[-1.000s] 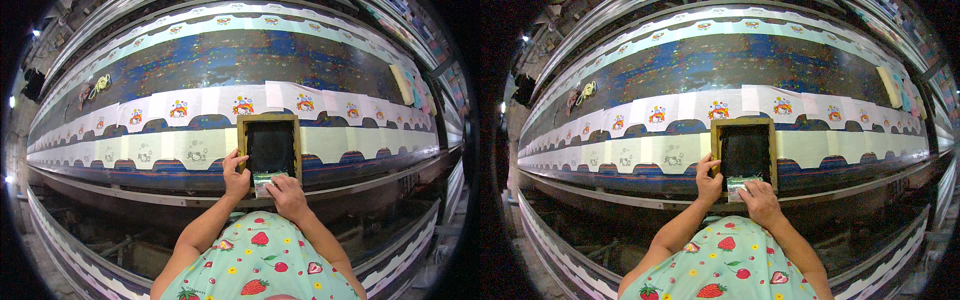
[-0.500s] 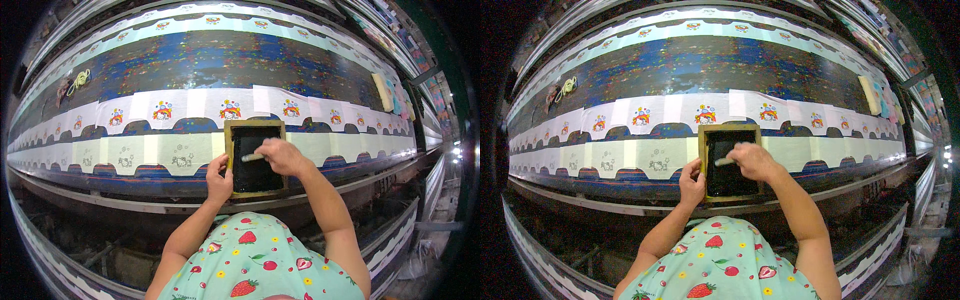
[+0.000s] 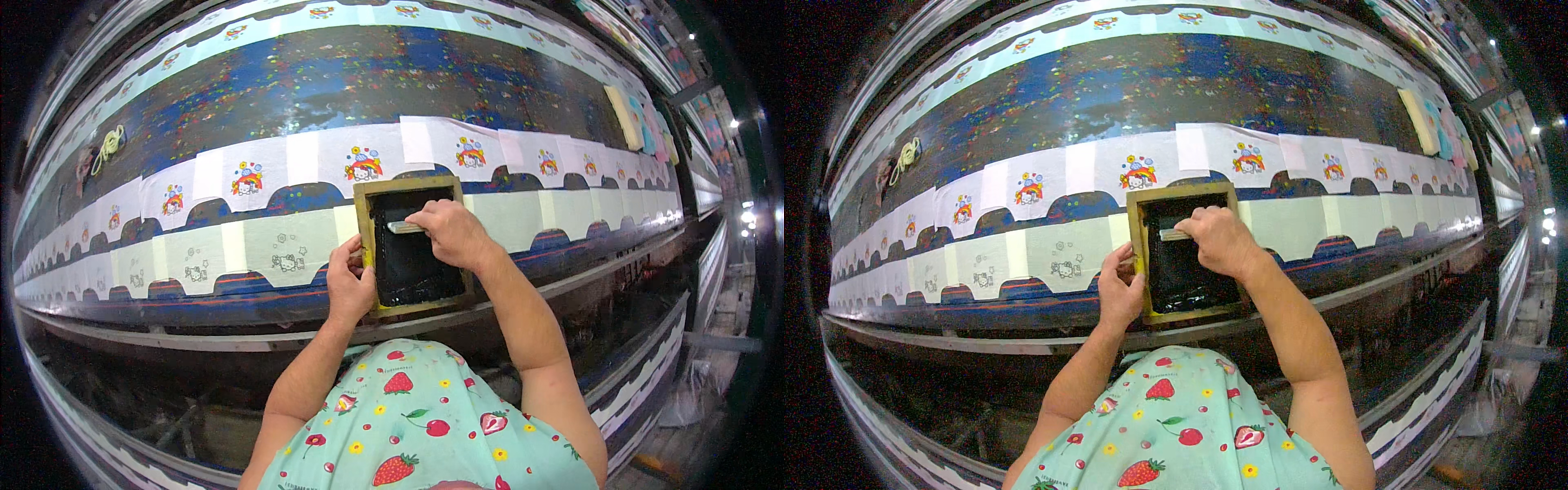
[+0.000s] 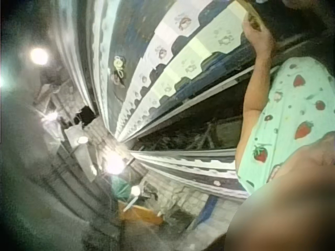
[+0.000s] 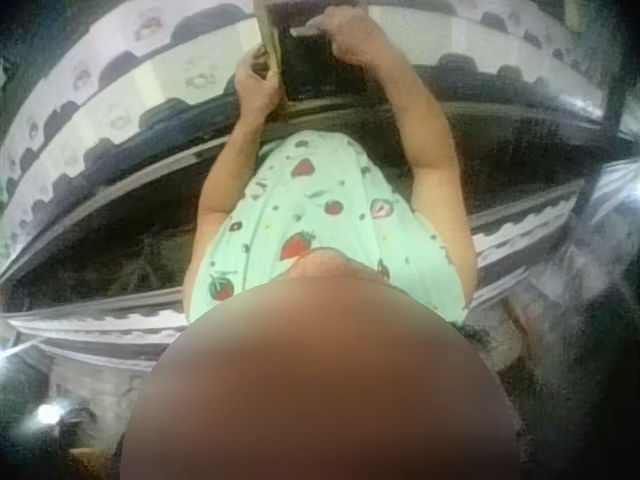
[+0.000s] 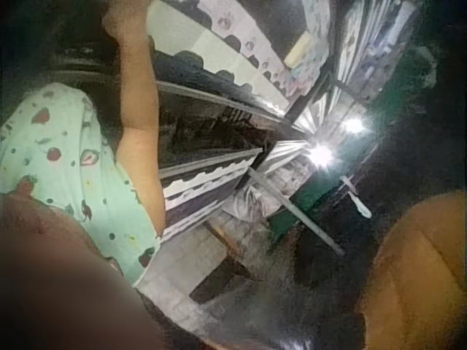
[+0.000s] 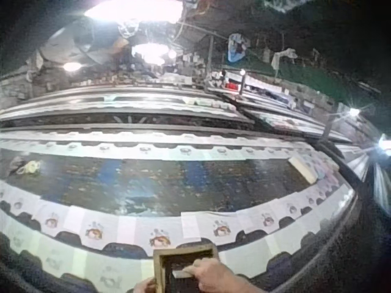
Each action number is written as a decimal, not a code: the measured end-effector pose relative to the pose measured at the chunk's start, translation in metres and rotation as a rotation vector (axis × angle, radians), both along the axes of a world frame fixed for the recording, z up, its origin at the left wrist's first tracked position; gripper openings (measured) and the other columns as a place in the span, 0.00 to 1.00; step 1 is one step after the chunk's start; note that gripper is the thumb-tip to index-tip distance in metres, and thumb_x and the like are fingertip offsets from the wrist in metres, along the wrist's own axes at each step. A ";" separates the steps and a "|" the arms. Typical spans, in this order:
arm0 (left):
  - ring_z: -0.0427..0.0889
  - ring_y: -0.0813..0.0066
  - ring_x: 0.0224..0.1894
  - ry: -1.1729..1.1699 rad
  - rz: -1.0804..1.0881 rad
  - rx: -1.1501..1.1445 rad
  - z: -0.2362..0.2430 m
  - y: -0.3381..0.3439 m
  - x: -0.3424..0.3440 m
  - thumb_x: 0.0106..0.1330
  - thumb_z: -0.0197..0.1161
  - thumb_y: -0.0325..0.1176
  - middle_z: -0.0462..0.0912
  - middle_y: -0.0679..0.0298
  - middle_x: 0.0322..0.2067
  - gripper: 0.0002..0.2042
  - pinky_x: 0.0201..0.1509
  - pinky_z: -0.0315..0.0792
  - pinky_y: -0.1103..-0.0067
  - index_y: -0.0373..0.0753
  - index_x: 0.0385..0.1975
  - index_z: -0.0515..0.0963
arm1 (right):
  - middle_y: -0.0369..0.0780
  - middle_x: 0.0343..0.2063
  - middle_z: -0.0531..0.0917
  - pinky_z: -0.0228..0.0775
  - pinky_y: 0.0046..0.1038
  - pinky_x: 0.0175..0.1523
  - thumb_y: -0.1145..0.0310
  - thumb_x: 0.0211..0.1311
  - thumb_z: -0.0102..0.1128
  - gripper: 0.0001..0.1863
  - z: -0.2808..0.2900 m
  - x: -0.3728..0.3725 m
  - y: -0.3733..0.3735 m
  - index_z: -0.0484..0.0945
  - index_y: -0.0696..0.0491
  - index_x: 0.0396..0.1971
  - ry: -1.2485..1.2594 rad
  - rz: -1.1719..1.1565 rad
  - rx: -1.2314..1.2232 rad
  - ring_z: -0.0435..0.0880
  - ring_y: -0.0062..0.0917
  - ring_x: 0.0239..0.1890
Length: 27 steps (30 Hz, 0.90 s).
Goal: The person uses a squeegee to spread black ink evenly across a screen-printing frame. They repeatedly move the squeegee back and forth over the mesh, then lift the frame to inspect the ink distribution. The process is repeated multiple times on the same frame.
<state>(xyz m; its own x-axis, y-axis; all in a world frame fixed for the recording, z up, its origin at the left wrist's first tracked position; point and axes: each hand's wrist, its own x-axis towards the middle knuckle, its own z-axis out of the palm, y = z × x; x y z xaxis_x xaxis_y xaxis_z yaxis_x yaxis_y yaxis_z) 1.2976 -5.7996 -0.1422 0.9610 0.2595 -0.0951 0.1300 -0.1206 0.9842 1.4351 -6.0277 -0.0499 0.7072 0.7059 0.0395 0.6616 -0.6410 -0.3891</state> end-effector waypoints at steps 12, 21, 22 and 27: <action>0.85 0.62 0.63 -0.029 0.003 0.095 -0.001 -0.004 -0.007 0.68 0.66 0.14 0.81 0.51 0.64 0.30 0.62 0.83 0.70 0.33 0.73 0.75 | 0.42 0.42 0.89 0.78 0.43 0.54 0.74 0.61 0.66 0.17 -0.008 -0.132 -0.015 0.89 0.51 0.50 -0.081 -0.029 0.033 0.87 0.40 0.48; 0.76 0.41 0.73 -0.254 0.086 0.407 -0.010 -0.025 -0.019 0.56 0.66 0.17 0.80 0.42 0.69 0.30 0.82 0.66 0.56 0.34 0.64 0.85 | 0.46 0.58 0.87 0.77 0.45 0.69 0.67 0.62 0.80 0.23 -0.019 -0.173 -0.050 0.89 0.52 0.57 -0.047 -0.168 0.275 0.85 0.45 0.64; 0.76 0.40 0.73 -0.234 0.100 0.389 -0.008 -0.028 -0.018 0.54 0.65 0.17 0.80 0.42 0.69 0.30 0.83 0.65 0.55 0.34 0.63 0.86 | 0.46 0.60 0.87 0.77 0.44 0.71 0.68 0.63 0.80 0.23 -0.023 -0.174 -0.057 0.88 0.52 0.59 -0.081 -0.269 0.318 0.85 0.46 0.65; 0.77 0.43 0.74 -0.317 0.141 0.350 0.006 -0.054 -0.016 0.53 0.63 0.16 0.81 0.42 0.69 0.28 0.83 0.64 0.56 0.35 0.58 0.87 | 0.46 0.62 0.87 0.78 0.38 0.72 0.72 0.70 0.78 0.22 -0.050 -0.172 -0.104 0.87 0.56 0.62 0.288 -0.678 0.606 0.87 0.38 0.64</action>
<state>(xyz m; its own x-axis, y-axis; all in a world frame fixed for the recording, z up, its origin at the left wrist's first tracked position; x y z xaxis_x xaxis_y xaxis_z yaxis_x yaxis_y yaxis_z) 1.2815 -5.8539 -0.1359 0.8819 0.3529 0.3126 -0.1306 -0.4542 0.8813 1.2632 -6.1320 -0.0995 0.9980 0.0583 0.0244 0.0498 -0.4884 -0.8712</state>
